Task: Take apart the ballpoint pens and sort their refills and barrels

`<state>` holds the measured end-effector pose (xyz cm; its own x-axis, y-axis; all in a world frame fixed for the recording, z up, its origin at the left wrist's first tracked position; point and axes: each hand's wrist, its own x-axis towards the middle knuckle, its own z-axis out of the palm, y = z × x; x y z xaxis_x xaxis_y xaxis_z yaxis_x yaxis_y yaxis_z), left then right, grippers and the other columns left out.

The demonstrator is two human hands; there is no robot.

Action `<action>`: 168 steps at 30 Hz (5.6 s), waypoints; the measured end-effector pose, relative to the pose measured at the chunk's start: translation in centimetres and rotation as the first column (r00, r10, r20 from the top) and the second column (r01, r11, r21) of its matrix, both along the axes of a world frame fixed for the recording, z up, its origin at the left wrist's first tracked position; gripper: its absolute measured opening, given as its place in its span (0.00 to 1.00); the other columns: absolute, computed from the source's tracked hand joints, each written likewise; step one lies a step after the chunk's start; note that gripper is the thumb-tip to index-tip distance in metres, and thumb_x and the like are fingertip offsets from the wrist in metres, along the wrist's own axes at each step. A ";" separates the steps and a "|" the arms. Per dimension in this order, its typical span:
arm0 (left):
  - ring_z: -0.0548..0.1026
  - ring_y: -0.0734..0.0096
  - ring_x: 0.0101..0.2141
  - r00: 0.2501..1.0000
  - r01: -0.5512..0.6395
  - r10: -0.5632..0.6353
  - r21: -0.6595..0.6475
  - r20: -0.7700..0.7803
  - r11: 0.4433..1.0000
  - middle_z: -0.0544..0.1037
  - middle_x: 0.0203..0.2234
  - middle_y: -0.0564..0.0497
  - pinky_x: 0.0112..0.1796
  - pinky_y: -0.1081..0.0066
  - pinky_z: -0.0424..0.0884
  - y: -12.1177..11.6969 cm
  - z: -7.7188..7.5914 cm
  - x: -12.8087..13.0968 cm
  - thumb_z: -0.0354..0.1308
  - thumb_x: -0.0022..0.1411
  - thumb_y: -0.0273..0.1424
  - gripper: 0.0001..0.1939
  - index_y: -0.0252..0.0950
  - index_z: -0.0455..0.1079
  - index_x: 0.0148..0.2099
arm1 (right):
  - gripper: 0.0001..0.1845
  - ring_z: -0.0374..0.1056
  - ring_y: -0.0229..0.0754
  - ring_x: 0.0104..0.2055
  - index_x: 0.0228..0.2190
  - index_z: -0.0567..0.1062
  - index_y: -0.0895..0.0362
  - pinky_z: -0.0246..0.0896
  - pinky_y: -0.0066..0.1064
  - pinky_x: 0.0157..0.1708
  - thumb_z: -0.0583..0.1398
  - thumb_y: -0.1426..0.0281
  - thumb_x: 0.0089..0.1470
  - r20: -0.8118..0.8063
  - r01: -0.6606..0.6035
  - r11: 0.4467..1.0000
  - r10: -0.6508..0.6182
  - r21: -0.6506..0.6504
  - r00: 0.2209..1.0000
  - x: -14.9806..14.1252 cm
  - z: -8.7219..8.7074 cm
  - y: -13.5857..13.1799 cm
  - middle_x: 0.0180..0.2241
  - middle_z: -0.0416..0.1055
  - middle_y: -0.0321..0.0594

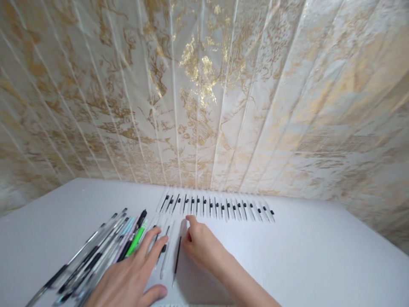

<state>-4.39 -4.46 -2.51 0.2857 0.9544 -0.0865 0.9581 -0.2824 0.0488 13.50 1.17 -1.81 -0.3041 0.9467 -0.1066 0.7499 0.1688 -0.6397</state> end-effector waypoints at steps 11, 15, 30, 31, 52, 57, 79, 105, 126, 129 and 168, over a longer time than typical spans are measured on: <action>0.82 0.57 0.33 0.998 0.013 -0.019 0.111 0.051 0.994 0.63 0.62 0.44 0.32 0.61 0.78 0.8 -1.2 -0.8 0.51 0.61 0.30 0.20 0.43 0.70 0.55 | 0.32 0.67 0.54 0.51 0.53 0.66 0.67 0.63 0.39 0.51 0.61 0.82 0.44 0.050 -0.171 0.985 0.171 -0.003 0.984 0.0 0.5 -1.2 0.49 0.70 0.58; 0.80 0.49 0.42 0.988 0.073 -0.091 0.141 0.127 0.987 0.62 0.63 0.43 0.36 0.59 0.79 0.7 -1.8 -1.1 0.58 0.55 0.34 0.26 0.43 0.68 0.58 | 0.30 0.67 0.51 0.49 0.52 0.67 0.67 0.62 0.41 0.52 0.59 0.84 0.45 -0.008 -0.134 0.989 0.135 0.055 0.991 -0.4 0.0 -0.9 0.49 0.68 0.57; 0.82 0.55 0.37 0.990 0.065 -0.093 0.252 0.102 0.966 0.63 0.62 0.44 0.32 0.63 0.79 1.3 -3.4 -0.7 0.55 0.61 0.37 0.22 0.44 0.67 0.57 | 0.27 0.66 0.49 0.50 0.50 0.69 0.64 0.62 0.38 0.52 0.54 0.85 0.47 -0.029 -0.146 0.982 0.150 0.116 0.988 -0.3 -0.5 -0.7 0.47 0.68 0.53; 0.82 0.56 0.37 0.988 0.072 -0.105 0.256 0.117 0.964 0.63 0.62 0.44 0.32 0.63 0.79 1.3 -3.7 -0.8 0.56 0.61 0.38 0.22 0.44 0.66 0.58 | 0.27 0.66 0.49 0.50 0.50 0.69 0.64 0.62 0.38 0.52 0.54 0.85 0.47 -0.037 -0.151 0.981 0.157 0.121 0.987 -0.2 -0.6 -0.7 0.48 0.68 0.53; 0.67 0.41 0.55 0.474 -0.280 -0.015 0.167 0.880 0.945 0.68 0.52 0.41 0.48 0.47 0.72 -0.3 -5.4 2.2 0.39 0.61 0.58 0.39 0.44 0.40 0.67 | 0.07 0.72 0.45 0.42 0.35 0.77 0.60 0.65 0.28 0.41 0.61 0.76 0.50 -0.066 -0.484 0.860 0.499 0.161 0.864 -1.6 1.9 -2.8 0.37 0.77 0.43; 0.71 0.44 0.52 0.578 -0.245 -0.071 0.255 0.813 0.935 0.68 0.55 0.42 0.39 0.54 0.77 0.0 -4.8 2.2 0.48 0.60 0.52 0.37 0.45 0.44 0.66 | 0.06 0.66 0.35 0.27 0.33 0.78 0.57 0.57 0.22 0.27 0.63 0.76 0.50 -0.128 -0.317 0.947 0.321 0.052 0.938 0.6 2.7 -1.3 0.27 0.75 0.35; 0.60 0.51 0.61 0.777 -0.142 -0.171 0.434 0.606 0.890 0.55 0.63 0.39 0.57 0.48 0.63 -1.3 -3.4 2.8 0.47 0.66 0.26 0.34 0.42 0.37 0.69 | 0.20 0.68 0.42 0.36 0.43 0.69 0.59 0.61 0.31 0.37 0.54 0.82 0.47 -0.031 -0.055 0.972 0.064 0.229 0.997 -0.1 -2.6 0.0 0.36 0.73 0.43; 0.57 0.52 0.62 0.725 -0.196 -0.113 0.362 0.679 0.911 0.55 0.64 0.39 0.58 0.49 0.62 -1.0 -4.5 2.7 0.47 0.65 0.26 0.31 0.40 0.42 0.68 | 0.21 0.69 0.41 0.35 0.38 0.70 0.59 0.62 0.29 0.34 0.54 0.88 0.42 0.051 -0.223 0.960 0.217 0.169 0.975 -0.3 -1.1 -0.7 0.40 0.67 0.43; 0.55 0.52 0.63 0.699 -0.163 -0.127 0.330 0.704 0.930 0.52 0.64 0.38 0.58 0.48 0.60 -1.1 -4.8 2.9 0.47 0.63 0.25 0.34 0.41 0.39 0.67 | 0.20 0.62 0.38 0.30 0.30 0.66 0.56 0.58 0.29 0.32 0.48 0.90 0.39 -0.182 -0.135 0.945 0.195 0.299 0.964 -0.6 -3.0 -0.2 0.33 0.64 0.38; 0.56 0.53 0.62 0.714 -0.167 -0.143 0.365 0.686 0.916 0.52 0.63 0.38 0.57 0.50 0.61 -0.3 -4.0 2.2 0.48 0.63 0.26 0.30 0.40 0.42 0.65 | 0.21 0.61 0.38 0.29 0.30 0.65 0.56 0.56 0.28 0.30 0.49 0.90 0.37 -0.214 -0.117 0.944 0.188 0.309 0.959 -0.4 -2.9 -0.3 0.31 0.63 0.36; 0.53 0.88 0.14 0.142 0.496 0.550 -0.540 0.823 0.680 0.64 0.24 0.62 0.16 0.82 0.48 0.4 -2.7 8.0 0.55 0.61 0.51 0.20 0.41 0.55 0.37 | 0.31 0.47 0.33 0.22 0.16 0.60 0.56 0.42 0.27 0.22 0.56 0.44 0.53 -0.552 -0.044 0.984 -0.058 -0.170 0.832 6.2 -2.4 -3.7 0.16 0.51 0.29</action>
